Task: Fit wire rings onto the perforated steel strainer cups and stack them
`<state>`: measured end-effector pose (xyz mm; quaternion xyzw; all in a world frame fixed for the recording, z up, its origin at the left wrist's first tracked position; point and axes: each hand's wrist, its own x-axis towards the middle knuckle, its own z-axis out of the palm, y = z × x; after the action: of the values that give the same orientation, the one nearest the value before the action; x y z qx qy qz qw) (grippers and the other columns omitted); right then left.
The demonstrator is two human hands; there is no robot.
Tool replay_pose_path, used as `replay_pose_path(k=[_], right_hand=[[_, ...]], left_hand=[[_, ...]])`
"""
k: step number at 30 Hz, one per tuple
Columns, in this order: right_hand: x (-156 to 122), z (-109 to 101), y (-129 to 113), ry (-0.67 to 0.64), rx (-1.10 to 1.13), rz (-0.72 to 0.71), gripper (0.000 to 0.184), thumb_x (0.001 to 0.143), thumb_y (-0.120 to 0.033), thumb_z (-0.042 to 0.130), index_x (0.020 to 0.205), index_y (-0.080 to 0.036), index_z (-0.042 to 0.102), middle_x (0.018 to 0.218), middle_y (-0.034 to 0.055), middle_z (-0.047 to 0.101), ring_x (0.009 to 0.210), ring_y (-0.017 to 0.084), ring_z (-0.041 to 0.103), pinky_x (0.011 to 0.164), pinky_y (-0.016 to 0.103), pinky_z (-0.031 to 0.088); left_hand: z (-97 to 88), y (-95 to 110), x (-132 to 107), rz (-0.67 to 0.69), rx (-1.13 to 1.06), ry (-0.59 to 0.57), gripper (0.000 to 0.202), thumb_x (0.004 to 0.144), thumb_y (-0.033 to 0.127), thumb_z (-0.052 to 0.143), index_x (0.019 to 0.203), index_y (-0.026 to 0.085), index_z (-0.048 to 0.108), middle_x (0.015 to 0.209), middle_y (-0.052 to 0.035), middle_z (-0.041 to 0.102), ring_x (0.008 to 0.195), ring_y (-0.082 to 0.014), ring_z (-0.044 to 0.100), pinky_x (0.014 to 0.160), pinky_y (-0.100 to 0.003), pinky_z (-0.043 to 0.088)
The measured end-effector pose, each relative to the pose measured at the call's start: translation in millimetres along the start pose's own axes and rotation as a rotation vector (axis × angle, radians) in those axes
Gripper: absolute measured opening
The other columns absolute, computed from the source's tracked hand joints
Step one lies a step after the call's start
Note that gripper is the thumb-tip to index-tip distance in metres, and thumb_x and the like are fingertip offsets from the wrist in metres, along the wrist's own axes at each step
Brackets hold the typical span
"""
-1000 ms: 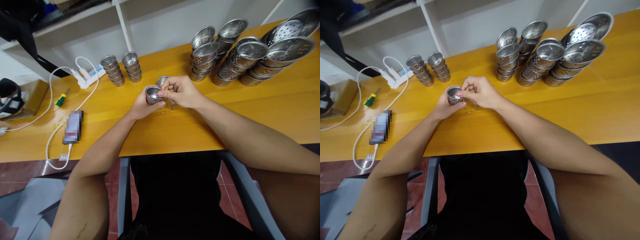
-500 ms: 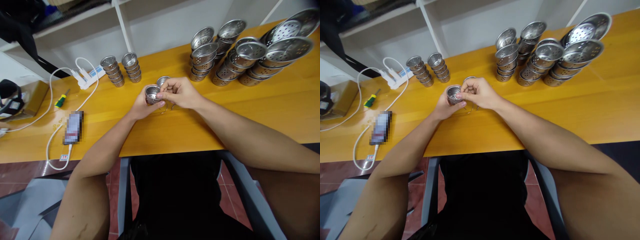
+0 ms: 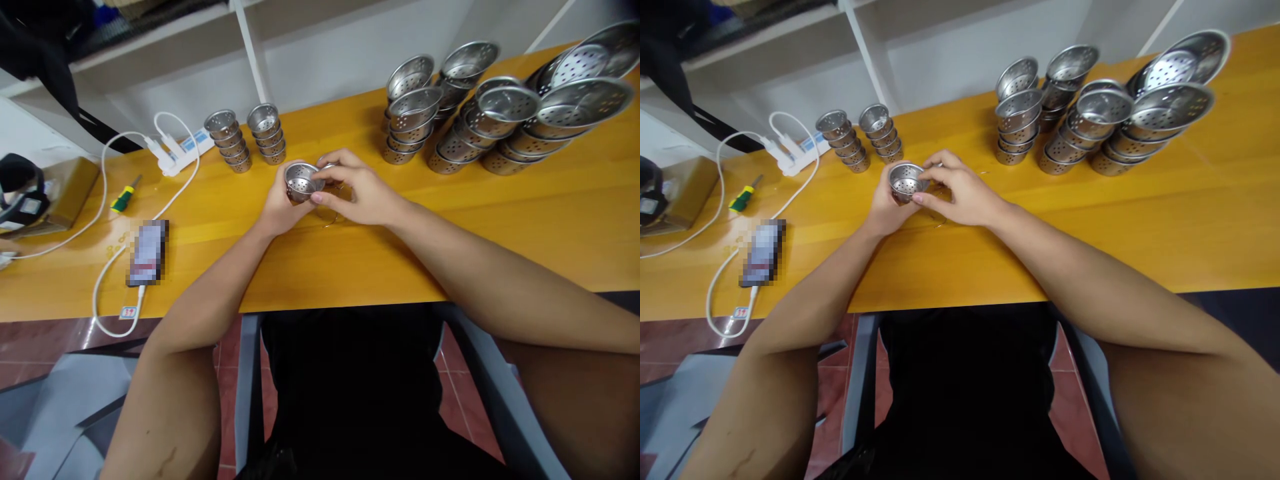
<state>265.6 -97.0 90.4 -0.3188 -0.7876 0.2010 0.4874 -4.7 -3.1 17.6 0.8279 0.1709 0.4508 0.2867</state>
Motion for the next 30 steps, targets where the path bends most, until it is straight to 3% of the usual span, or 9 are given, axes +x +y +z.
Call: replay_pose_path(k=[3, 7, 13, 18, 24, 27, 30], right_hand=[[0, 0, 2, -0.026, 0.024, 0.032, 0.063, 0.112, -0.092, 0.095, 0.141, -0.036, 0.101, 0.154, 0.0152, 0.081, 0.155, 0.048, 0.075, 0.145, 0.076, 0.057], [0, 4, 5, -0.023, 0.077, 0.020, 0.066, 0.114, -0.094, 0.090, 0.141, -0.035, 0.101, 0.154, 0.0150, 0.082, 0.153, 0.046, 0.076, 0.144, 0.075, 0.058], [-2, 16, 7, -0.034, 0.034, 0.059, 0.062, 0.110, -0.091, 0.098, 0.135, -0.034, 0.100, 0.157, 0.0164, 0.075, 0.160, 0.050, 0.069, 0.150, 0.078, 0.052], [-4, 15, -3, -0.004, -0.015, 0.086, 0.061, 0.110, -0.089, 0.099, 0.140, -0.036, 0.097, 0.160, 0.0178, 0.073, 0.162, 0.052, 0.068, 0.148, 0.080, 0.055], [1, 0, -18, 0.031, -0.035, 0.082, 0.054, 0.113, -0.088, 0.095, 0.123, -0.035, 0.096, 0.153, 0.0178, 0.077, 0.140, 0.048, 0.077, 0.136, 0.077, 0.065], [5, -7, -16, 0.017, -0.024, 0.080, 0.055, 0.114, -0.090, 0.090, 0.121, -0.036, 0.094, 0.139, 0.0165, 0.081, 0.131, 0.047, 0.078, 0.126, 0.075, 0.069], [9, -15, -7, 0.010, -0.038, 0.080, 0.056, 0.116, -0.092, 0.085, 0.120, -0.036, 0.091, 0.130, 0.0146, 0.083, 0.118, 0.044, 0.079, 0.120, 0.074, 0.069]], left_hand=[[-0.6, -2, -1, 0.003, 0.019, 0.010, 0.107, 0.108, 0.090, 0.090, 0.186, 0.039, 0.038, 0.167, -0.0124, 0.073, 0.149, -0.0318, 0.083, 0.141, -0.061, 0.067], [-0.5, -4, -1, 0.042, 0.033, -0.009, 0.106, 0.112, 0.088, 0.087, 0.189, 0.040, 0.032, 0.169, -0.0120, 0.071, 0.151, -0.0315, 0.081, 0.145, -0.062, 0.065], [0.4, 10, 0, 0.025, 0.031, -0.021, 0.109, 0.109, 0.090, 0.090, 0.188, 0.041, 0.034, 0.168, -0.0113, 0.071, 0.149, -0.0310, 0.084, 0.137, -0.056, 0.071], [3.9, 11, 1, -0.052, 0.010, -0.012, 0.109, 0.108, 0.092, 0.087, 0.189, 0.042, 0.033, 0.173, -0.0135, 0.068, 0.158, -0.0354, 0.079, 0.145, -0.066, 0.066], [8.6, 14, 4, -0.126, -0.004, 0.028, 0.110, 0.109, 0.092, 0.086, 0.190, 0.045, 0.030, 0.178, -0.0154, 0.064, 0.169, -0.0381, 0.077, 0.141, -0.064, 0.071], [8.0, 16, 5, -0.154, 0.009, 0.012, 0.111, 0.112, 0.086, 0.086, 0.195, 0.046, 0.024, 0.187, -0.0168, 0.060, 0.180, -0.0411, 0.070, 0.142, -0.065, 0.071], [4.9, 11, 4, -0.177, -0.008, -0.015, 0.118, 0.109, 0.091, 0.086, 0.196, 0.049, 0.019, 0.202, -0.0185, 0.047, 0.185, -0.0414, 0.066, 0.139, -0.063, 0.073]])
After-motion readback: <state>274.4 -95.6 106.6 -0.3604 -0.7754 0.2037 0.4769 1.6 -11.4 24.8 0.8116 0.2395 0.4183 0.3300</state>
